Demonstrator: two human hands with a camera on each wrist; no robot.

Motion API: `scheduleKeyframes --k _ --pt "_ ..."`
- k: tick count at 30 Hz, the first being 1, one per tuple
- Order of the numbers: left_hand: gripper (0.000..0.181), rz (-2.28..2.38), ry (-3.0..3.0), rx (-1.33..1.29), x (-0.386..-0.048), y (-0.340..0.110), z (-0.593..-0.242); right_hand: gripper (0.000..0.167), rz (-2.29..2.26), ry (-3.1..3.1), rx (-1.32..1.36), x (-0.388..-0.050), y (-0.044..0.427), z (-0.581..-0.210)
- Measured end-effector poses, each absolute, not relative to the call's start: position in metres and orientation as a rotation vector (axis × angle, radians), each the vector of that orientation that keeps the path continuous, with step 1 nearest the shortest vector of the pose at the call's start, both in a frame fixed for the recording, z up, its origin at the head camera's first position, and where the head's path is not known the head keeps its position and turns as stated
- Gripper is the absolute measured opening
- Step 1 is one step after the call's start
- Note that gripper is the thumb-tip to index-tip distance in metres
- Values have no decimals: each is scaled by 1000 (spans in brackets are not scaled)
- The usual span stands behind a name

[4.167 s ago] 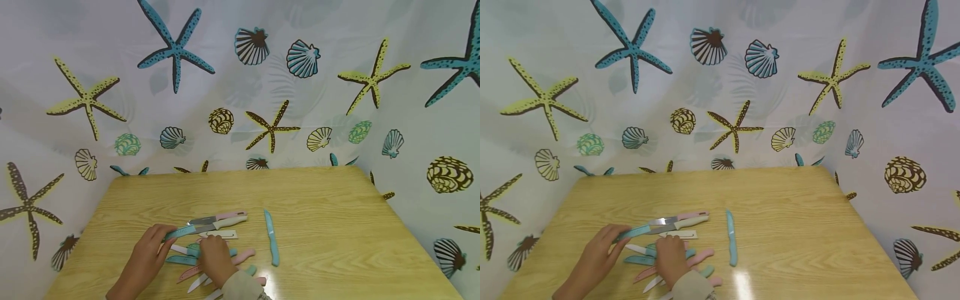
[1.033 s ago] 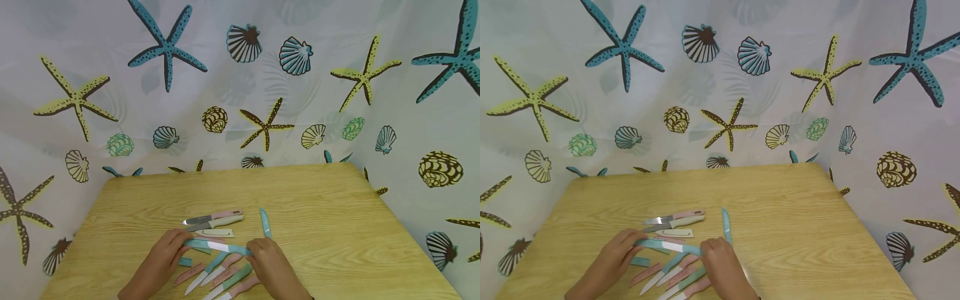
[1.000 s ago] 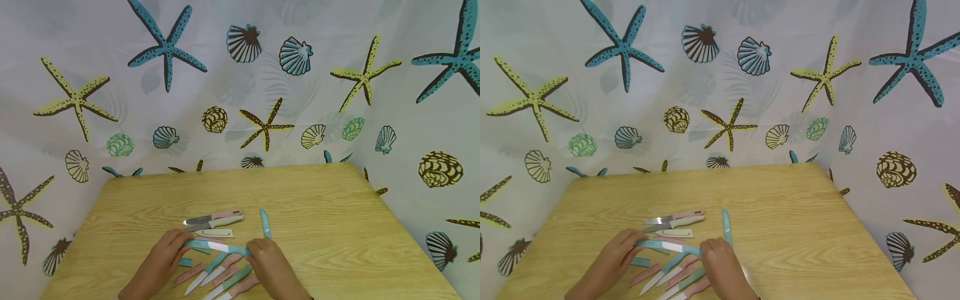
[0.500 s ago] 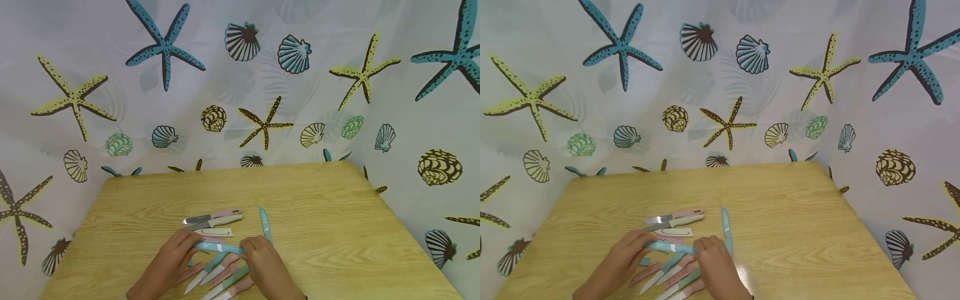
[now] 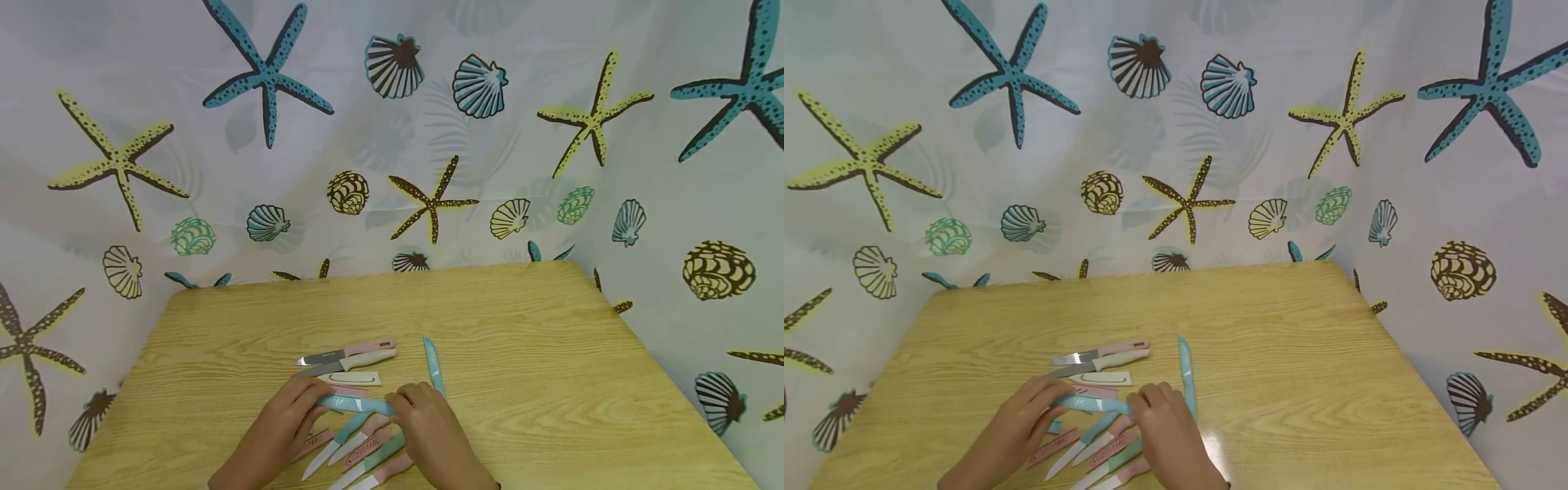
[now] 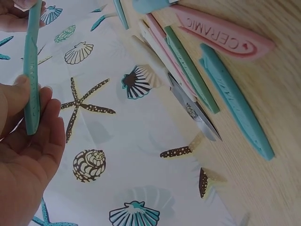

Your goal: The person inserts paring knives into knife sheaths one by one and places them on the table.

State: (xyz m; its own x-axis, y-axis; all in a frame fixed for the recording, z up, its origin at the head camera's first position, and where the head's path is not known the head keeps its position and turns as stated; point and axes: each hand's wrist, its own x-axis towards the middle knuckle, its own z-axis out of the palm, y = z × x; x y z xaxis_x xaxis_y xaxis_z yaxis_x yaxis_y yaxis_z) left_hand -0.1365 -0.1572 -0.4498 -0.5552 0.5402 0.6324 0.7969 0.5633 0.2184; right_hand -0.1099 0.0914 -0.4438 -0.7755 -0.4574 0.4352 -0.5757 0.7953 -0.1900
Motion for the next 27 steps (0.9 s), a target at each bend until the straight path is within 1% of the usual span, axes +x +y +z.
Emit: scheduleKeyframes --k 5,10,12,14,17,22,27 --pt "28 -646 -2310 -1062 -135 -158 -451 31 395 -2609 805 -111 92 -446" --pt "28 -611 -2360 -1036 -134 -163 -452 26 484 -2661 771 -113 95 -450" --pt "38 -596 -2391 -993 -134 -167 -452 25 484 -2679 746 -114 98 -451" --pt "53 -575 -2423 -935 -134 -171 -453 25 479 -2707 697 -117 105 -452" --pt "63 -547 -2464 -843 -136 -179 -453 25 479 -2726 602 -123 121 -454" --pt "54 -494 -2604 -711 -138 -191 -456 22 525 -2744 408 -131 147 -457" --pt "52 -483 -2857 -630 -137 -196 -464 19 571 -2762 247 -136 163 -462"
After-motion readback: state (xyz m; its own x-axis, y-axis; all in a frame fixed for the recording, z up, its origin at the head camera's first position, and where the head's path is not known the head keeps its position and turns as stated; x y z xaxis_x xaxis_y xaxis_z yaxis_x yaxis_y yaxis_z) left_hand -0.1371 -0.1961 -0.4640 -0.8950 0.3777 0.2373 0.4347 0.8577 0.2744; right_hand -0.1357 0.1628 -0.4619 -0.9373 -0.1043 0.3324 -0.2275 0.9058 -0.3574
